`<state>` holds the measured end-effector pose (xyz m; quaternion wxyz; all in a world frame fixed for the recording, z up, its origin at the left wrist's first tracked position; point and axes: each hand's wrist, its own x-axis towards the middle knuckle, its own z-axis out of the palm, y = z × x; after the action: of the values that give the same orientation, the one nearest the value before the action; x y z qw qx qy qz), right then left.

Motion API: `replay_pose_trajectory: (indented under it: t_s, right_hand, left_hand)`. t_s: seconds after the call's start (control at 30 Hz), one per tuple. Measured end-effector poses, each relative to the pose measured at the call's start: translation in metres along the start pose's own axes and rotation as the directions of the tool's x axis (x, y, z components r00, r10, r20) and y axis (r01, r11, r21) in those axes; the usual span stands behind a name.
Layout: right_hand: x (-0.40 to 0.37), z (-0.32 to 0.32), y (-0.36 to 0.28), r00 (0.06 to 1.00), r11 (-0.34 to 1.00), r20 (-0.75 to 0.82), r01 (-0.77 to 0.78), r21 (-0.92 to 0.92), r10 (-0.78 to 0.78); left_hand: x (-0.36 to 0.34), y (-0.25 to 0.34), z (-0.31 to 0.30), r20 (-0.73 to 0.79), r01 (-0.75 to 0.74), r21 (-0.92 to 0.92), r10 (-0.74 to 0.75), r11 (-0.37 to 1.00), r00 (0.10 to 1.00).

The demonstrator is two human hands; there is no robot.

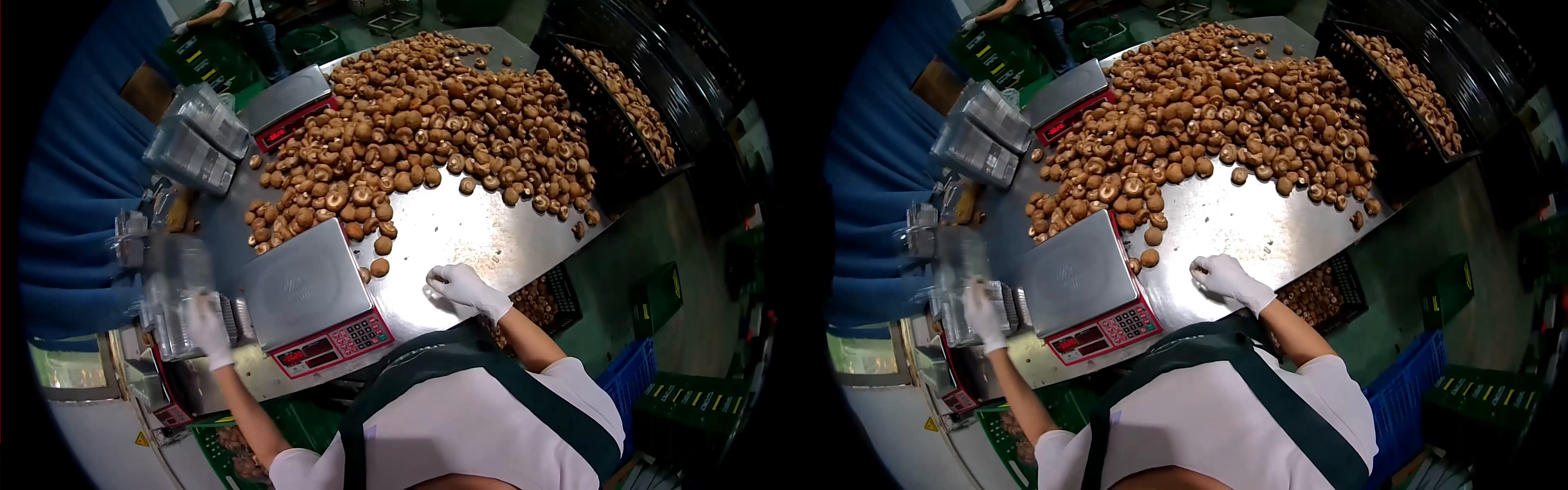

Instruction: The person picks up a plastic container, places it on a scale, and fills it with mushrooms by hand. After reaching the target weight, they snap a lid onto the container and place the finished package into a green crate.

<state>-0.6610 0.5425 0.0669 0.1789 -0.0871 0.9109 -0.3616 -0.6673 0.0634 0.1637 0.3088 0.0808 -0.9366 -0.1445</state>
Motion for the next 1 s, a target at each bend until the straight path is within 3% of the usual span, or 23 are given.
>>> replay_pose_trajectory:
  t_s: [0.07, 0.13, 0.23, 0.3, 0.33, 0.4, 0.5, 0.57, 0.6, 0.67, 0.73, 0.8, 0.87, 0.9, 0.93, 1.0]
  right_hand:
    - [0.004, -0.009, 0.011, 1.0, 1.0, 0.014, -0.02, -0.022, 0.02]
    - [0.007, -0.02, 0.021, 0.999, 0.996, 0.019, -0.024, -0.082, 0.026]
    - [0.016, -0.033, 0.044, 0.999, 0.999, 0.023, -0.029, -0.038, 0.03]
    - [0.03, -0.047, 0.056, 0.999, 0.995, 0.037, -0.011, -0.103, 0.015]
    - [0.038, -0.055, 0.06, 0.999, 0.986, 0.05, 0.004, -0.165, 0.004]
    - [0.061, -0.075, 0.07, 0.999, 0.983, 0.035, -0.018, -0.183, 0.025]
    - [0.112, -0.116, 0.085, 0.994, 0.963, -0.099, 0.018, -0.268, -0.046]
    - [0.155, -0.144, 0.095, 0.954, 0.95, -0.252, 0.083, -0.3, -0.163]
    - [0.18, -0.156, 0.1, 0.912, 0.938, -0.328, 0.142, -0.315, -0.248]
    - [0.218, -0.19, 0.084, 0.921, 0.902, -0.363, -0.031, -0.432, -0.142]
    - [0.265, -0.21, 0.092, 0.873, 0.888, -0.454, -0.059, -0.457, -0.176]
    - [0.296, -0.222, 0.091, 0.869, 0.888, -0.487, -0.151, -0.434, -0.09]
    - [0.314, -0.214, 0.097, 0.887, 0.879, -0.451, -0.136, -0.458, -0.098]
    - [0.315, -0.205, 0.093, 0.938, 0.841, -0.346, -0.171, -0.513, -0.02]
    - [0.32, -0.189, 0.102, 0.883, 0.829, -0.457, -0.173, -0.532, -0.108]
    - [0.313, -0.186, 0.104, 0.868, 0.845, -0.474, -0.136, -0.516, -0.15]
  left_hand:
    - [-0.041, 0.032, 0.043, 0.278, -0.064, -0.106, 0.092, 0.992, 0.956]
    - [-0.078, 0.05, 0.069, 0.619, -0.136, -0.056, 0.141, 0.989, 0.773]
    - [-0.087, 0.092, 0.06, 0.605, -0.145, 0.001, 0.115, 0.989, 0.788]
    - [-0.08, 0.102, 0.052, 0.726, -0.042, -0.152, 0.14, 0.988, 0.673]
    - [-0.073, 0.11, 0.048, 0.723, -0.033, -0.148, 0.131, 0.988, 0.678]
    - [-0.052, 0.127, 0.046, 0.796, -0.012, -0.083, 0.073, 0.996, 0.601]
    - [-0.011, 0.171, 0.064, 0.672, 0.046, -0.272, 0.155, 0.961, 0.724]
    - [0.017, 0.2, 0.099, 0.56, -0.076, -0.364, 0.283, 0.928, 0.779]
    - [0.035, 0.22, 0.117, 0.585, -0.127, -0.322, 0.303, 0.938, 0.752]
    - [0.067, 0.252, 0.175, 0.57, -0.156, -0.37, 0.356, 0.916, 0.741]
    - [0.099, 0.288, 0.238, 0.589, -0.18, -0.351, 0.366, 0.919, 0.72]
    - [0.124, 0.322, 0.299, 0.606, -0.217, -0.305, 0.365, 0.927, 0.707]
    - [0.137, 0.346, 0.354, 0.619, -0.268, -0.208, 0.339, 0.941, 0.709]
    - [0.138, 0.357, 0.371, 0.665, -0.26, -0.191, 0.32, 0.946, 0.675]
    - [0.139, 0.363, 0.386, 0.711, -0.253, -0.173, 0.298, 0.952, 0.637]
    - [0.133, 0.375, 0.39, 0.745, -0.228, -0.144, 0.257, 0.963, 0.615]
